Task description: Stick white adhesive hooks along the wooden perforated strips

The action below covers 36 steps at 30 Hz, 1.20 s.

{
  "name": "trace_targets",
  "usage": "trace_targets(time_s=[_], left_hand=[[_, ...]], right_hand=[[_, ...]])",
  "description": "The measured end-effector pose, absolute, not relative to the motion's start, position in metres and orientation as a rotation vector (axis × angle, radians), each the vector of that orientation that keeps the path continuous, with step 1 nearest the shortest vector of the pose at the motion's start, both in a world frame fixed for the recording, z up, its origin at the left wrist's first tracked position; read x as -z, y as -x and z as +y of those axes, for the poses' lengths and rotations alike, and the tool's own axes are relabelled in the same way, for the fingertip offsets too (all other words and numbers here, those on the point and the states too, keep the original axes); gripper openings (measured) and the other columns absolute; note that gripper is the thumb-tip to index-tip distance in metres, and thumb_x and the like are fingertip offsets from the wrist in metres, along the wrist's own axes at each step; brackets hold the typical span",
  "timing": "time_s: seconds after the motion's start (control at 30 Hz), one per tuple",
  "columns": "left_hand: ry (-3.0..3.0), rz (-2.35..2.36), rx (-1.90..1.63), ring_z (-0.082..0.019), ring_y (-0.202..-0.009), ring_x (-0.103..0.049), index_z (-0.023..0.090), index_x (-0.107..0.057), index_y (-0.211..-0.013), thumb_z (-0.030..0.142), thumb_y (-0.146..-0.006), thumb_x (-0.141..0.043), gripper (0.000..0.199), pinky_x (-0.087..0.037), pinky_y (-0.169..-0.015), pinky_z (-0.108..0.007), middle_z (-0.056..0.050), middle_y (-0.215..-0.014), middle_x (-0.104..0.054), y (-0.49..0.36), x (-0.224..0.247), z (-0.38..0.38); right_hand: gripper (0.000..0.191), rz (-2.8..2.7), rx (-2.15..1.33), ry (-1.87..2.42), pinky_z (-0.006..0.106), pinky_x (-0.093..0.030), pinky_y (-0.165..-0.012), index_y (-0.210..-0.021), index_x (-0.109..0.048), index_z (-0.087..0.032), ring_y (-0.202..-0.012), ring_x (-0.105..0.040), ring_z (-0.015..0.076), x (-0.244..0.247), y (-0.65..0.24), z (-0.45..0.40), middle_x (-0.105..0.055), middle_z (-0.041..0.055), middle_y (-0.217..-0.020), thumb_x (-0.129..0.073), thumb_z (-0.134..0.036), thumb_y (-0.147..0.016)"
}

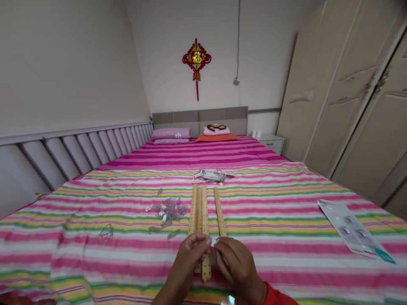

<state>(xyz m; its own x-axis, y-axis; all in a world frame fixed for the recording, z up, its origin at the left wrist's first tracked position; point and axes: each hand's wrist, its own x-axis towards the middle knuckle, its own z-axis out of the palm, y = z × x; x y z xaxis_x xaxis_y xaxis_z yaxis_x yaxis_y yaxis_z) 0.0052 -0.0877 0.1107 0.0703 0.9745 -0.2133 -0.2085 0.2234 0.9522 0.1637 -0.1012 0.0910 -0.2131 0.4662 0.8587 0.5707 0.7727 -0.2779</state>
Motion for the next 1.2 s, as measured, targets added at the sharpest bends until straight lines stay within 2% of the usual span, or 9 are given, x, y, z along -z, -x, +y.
trace_targets(time_s=[0.13,0.2,0.33,0.5,0.6,0.73,0.83,1.07,1.2], left_hand=[[-1.153,1.154,-1.177,-0.016,-0.075,-0.059,0.017,-0.069,-0.080,0.044,-0.063,-0.075,0.033,-0.045,-0.069,-0.024,-0.002,-0.077,-0.067,-0.011,-0.113,-0.087],[-1.220,1.129,-1.148,-0.018,-0.078,-0.061,0.018,-0.070,-0.083,0.042,-0.065,-0.073,0.030,-0.046,-0.071,-0.025,-0.003,-0.079,-0.069,-0.013,-0.115,-0.086],[-1.213,1.125,-1.098,-0.019,-0.083,-0.062,0.018,-0.071,-0.087,0.041,-0.065,-0.073,0.032,-0.046,-0.073,-0.025,-0.004,-0.085,-0.071,-0.019,-0.117,-0.086],[-1.148,1.140,-0.967,-0.018,-0.076,-0.062,0.017,-0.071,-0.094,0.044,-0.062,-0.074,0.041,-0.045,-0.065,-0.024,-0.004,-0.082,-0.071,-0.027,-0.113,-0.085],[-1.183,1.134,-0.989,-0.018,-0.077,-0.063,0.017,-0.072,-0.092,0.043,-0.064,-0.073,0.038,-0.047,-0.070,-0.026,-0.005,-0.080,-0.071,-0.028,-0.106,-0.081],[-1.302,1.077,-1.038,-0.021,-0.090,-0.064,0.018,-0.073,-0.086,0.036,-0.066,-0.072,0.027,-0.047,-0.085,-0.028,-0.007,-0.092,-0.072,-0.027,-0.102,-0.075],[-1.287,0.989,-1.019,-0.022,-0.089,-0.065,0.018,-0.072,-0.085,0.035,-0.064,-0.073,0.027,-0.047,-0.088,-0.032,-0.007,-0.091,-0.073,-0.030,-0.103,-0.074],[-1.113,1.115,-1.112,-0.019,-0.071,-0.065,0.016,-0.069,-0.072,0.030,-0.051,-0.079,0.027,-0.050,-0.071,-0.028,-0.005,-0.070,-0.070,-0.039,-0.107,-0.075],[-1.141,1.188,-1.143,-0.016,-0.060,-0.061,0.016,-0.065,-0.066,0.024,-0.052,-0.075,0.020,-0.047,-0.060,-0.024,-0.002,-0.060,-0.065,-0.042,-0.107,-0.076]], right_hand=[[0.006,-1.464,-0.525,1.026,0.027,-0.042,-0.052,-0.074,-0.065,-0.022,-0.056,-0.053,0.0153,-0.093,-0.163,-0.098,-0.060,0.0025,-0.067,-0.061,-0.020,-0.078],[0.011,-1.222,-0.842,1.082,0.025,-0.035,-0.046,-0.065,-0.063,-0.020,-0.048,-0.044,0.0121,-0.095,-0.165,-0.095,-0.053,-0.0013,-0.056,-0.068,-0.029,-0.071],[0.022,-0.860,-1.332,1.046,0.022,-0.026,-0.043,-0.064,-0.063,-0.016,-0.042,-0.035,0.0073,-0.092,-0.171,-0.090,-0.047,-0.0059,-0.045,-0.073,-0.035,-0.061],[0.020,-0.594,-1.638,0.936,0.019,-0.015,-0.039,-0.064,-0.059,-0.016,-0.037,-0.023,0.0034,-0.081,-0.178,-0.088,-0.035,-0.0114,-0.037,-0.073,-0.030,-0.058],[0.020,-0.494,-1.779,0.879,0.017,-0.014,-0.038,-0.062,-0.055,-0.017,-0.037,-0.023,0.0025,-0.076,-0.180,-0.085,-0.034,-0.0121,-0.039,-0.072,-0.026,-0.057],[0.022,-0.417,-1.842,0.847,0.017,-0.016,-0.037,-0.060,-0.050,-0.018,-0.036,-0.025,0.0016,-0.076,-0.181,-0.081,-0.036,-0.0116,-0.043,-0.072,-0.022,-0.057],[0.022,-0.384,-1.864,0.833,0.016,-0.016,-0.036,-0.060,-0.050,-0.017,-0.036,-0.026,0.0010,-0.078,-0.182,-0.079,-0.037,-0.0114,-0.044,-0.071,-0.021,-0.056],[0.026,-0.366,-1.932,0.764,0.015,-0.017,-0.037,-0.064,-0.051,-0.017,-0.036,-0.028,0.0005,-0.071,-0.181,-0.082,-0.040,-0.0114,-0.045,-0.076,-0.020,-0.056],[0.028,-0.446,-1.886,0.835,0.016,-0.016,-0.037,-0.067,-0.055,-0.017,-0.035,-0.028,0.0011,-0.066,-0.180,-0.084,-0.042,-0.0115,-0.044,-0.079,-0.022,-0.053]])
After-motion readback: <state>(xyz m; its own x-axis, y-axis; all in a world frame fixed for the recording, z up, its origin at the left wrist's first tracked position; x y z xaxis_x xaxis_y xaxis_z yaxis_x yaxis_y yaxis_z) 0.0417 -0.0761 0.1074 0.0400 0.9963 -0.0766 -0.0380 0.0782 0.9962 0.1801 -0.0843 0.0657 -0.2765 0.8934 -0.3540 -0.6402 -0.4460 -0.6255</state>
